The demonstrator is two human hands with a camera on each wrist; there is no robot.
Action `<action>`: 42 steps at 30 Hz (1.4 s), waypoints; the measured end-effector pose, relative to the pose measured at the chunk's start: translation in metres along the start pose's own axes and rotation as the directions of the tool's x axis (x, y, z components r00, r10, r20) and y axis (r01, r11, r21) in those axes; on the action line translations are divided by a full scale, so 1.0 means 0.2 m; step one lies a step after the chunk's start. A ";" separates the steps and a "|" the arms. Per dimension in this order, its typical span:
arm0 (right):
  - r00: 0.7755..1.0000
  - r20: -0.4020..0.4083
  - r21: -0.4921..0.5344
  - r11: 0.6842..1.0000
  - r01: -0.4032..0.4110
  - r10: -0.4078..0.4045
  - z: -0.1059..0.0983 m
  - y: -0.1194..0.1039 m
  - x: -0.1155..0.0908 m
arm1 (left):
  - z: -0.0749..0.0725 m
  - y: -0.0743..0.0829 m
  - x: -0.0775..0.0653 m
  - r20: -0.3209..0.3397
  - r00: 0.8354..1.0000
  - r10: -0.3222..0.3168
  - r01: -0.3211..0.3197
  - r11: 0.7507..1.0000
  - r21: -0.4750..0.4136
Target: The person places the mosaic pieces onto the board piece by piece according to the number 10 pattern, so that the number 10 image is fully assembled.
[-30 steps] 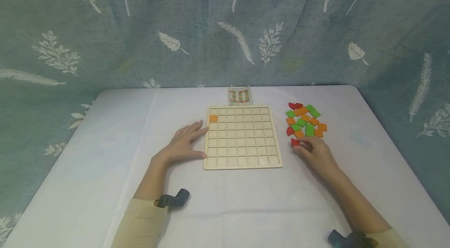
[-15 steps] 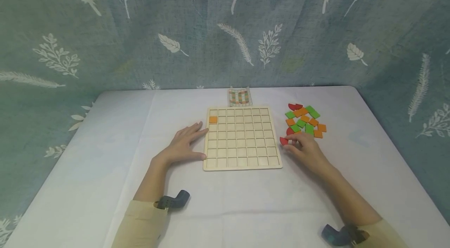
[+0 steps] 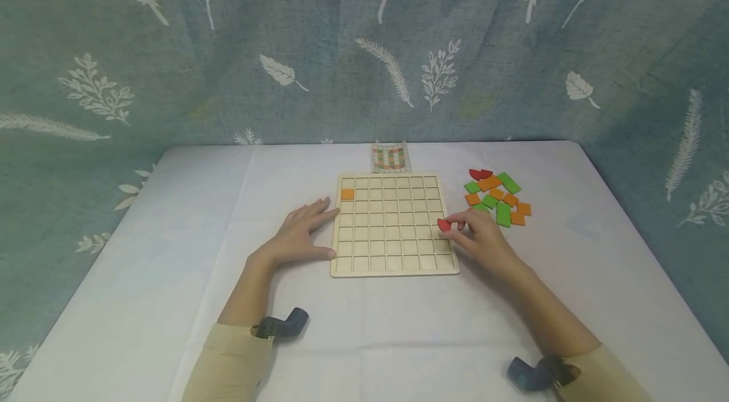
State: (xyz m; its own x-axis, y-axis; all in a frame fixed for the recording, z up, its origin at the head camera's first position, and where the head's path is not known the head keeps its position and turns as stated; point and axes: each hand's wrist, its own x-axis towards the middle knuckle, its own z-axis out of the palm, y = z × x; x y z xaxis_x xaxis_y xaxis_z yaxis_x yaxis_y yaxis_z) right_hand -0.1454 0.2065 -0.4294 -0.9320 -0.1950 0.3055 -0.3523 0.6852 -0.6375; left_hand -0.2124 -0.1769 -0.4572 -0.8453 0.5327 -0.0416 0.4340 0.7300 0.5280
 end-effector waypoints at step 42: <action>0.967 0.153 0.051 0.979 0.198 -0.203 0.32 -0.12 0.08 | 0.00 0.02 0.00 0.002 1.000 -0.008 0.008 1.000 -0.001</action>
State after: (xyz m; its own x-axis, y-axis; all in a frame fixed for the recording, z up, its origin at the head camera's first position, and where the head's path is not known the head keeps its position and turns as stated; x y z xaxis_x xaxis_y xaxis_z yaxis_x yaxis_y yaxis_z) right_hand -0.1581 0.1429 -0.4544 -0.8427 -0.4353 0.3167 -0.5335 0.5964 -0.5998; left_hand -0.2119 -0.1747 -0.4548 -0.8482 0.5275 -0.0479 0.4266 0.7341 0.5282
